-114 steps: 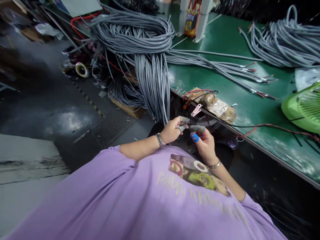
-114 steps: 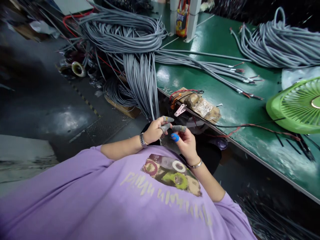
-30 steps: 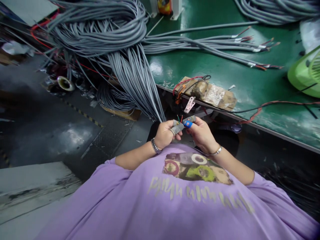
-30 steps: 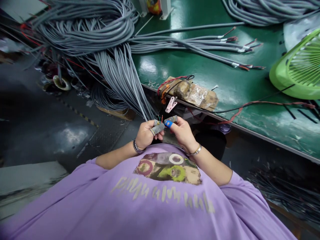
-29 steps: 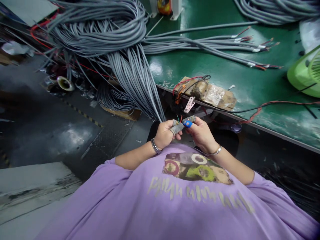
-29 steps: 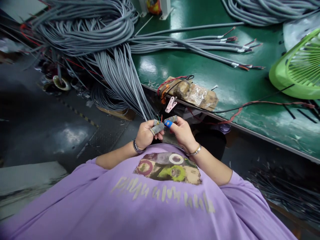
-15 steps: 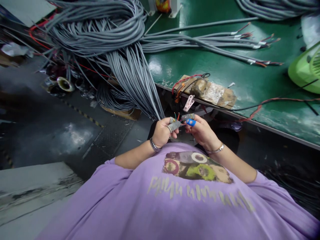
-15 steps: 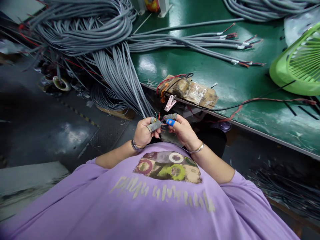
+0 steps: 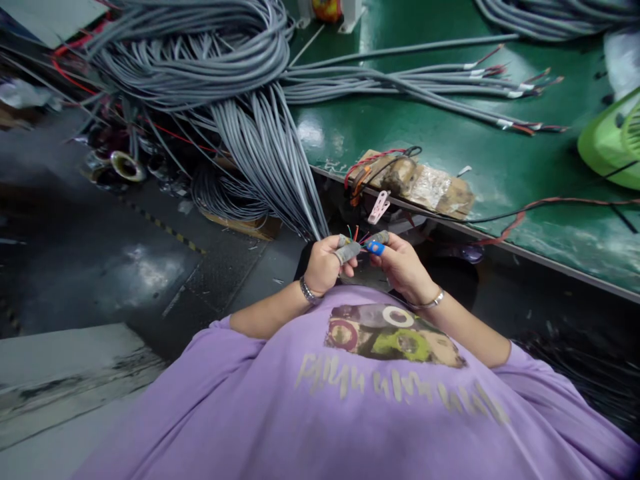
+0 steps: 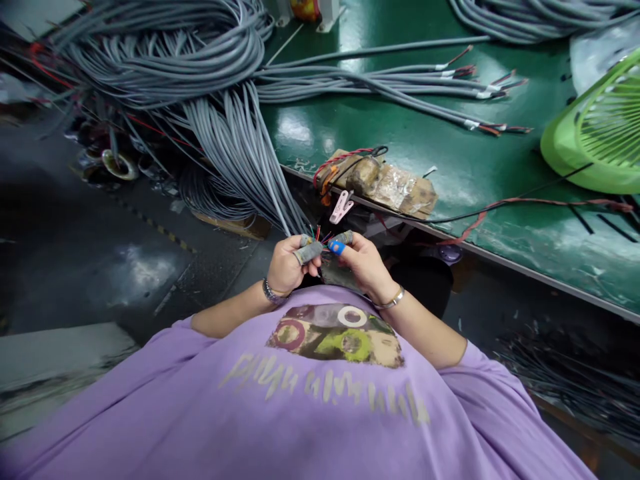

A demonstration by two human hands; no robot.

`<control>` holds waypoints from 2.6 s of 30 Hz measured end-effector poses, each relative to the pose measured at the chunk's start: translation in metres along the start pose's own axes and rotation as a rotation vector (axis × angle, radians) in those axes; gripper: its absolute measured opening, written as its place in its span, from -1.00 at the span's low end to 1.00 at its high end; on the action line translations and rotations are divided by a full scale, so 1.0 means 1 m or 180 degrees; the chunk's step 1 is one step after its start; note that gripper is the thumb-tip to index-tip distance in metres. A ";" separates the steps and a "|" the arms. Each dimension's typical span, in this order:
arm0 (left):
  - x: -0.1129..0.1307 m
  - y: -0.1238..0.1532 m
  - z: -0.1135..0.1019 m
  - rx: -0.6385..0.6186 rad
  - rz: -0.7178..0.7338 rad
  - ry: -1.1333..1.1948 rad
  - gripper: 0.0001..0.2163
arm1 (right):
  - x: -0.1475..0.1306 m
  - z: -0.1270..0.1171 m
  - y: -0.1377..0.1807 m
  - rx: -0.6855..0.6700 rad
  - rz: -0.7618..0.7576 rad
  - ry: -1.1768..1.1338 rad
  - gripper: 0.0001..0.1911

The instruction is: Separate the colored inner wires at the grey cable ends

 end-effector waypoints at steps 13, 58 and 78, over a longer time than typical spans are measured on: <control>-0.002 0.003 0.000 -0.0056 -0.0011 -0.0032 -0.72 | -0.004 0.006 -0.003 -0.0004 -0.0190 -0.0028 -0.69; 0.001 -0.007 0.001 0.0237 -0.0294 0.0455 -0.68 | -0.005 -0.009 -0.009 0.0264 0.0209 -0.0757 -0.61; -0.001 -0.022 0.010 -0.0424 -0.0730 0.0644 -0.63 | -0.024 0.003 -0.045 0.0326 -0.0310 -0.0282 -0.36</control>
Point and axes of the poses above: each hand's wrist, its own y-axis away from the middle knuckle, its own z-axis out of the palm, x = y × z, the point moved 8 cm from there along -y, towards the middle knuckle, and after that the axes turned 2 degrees about z, right-handed, at the moved point
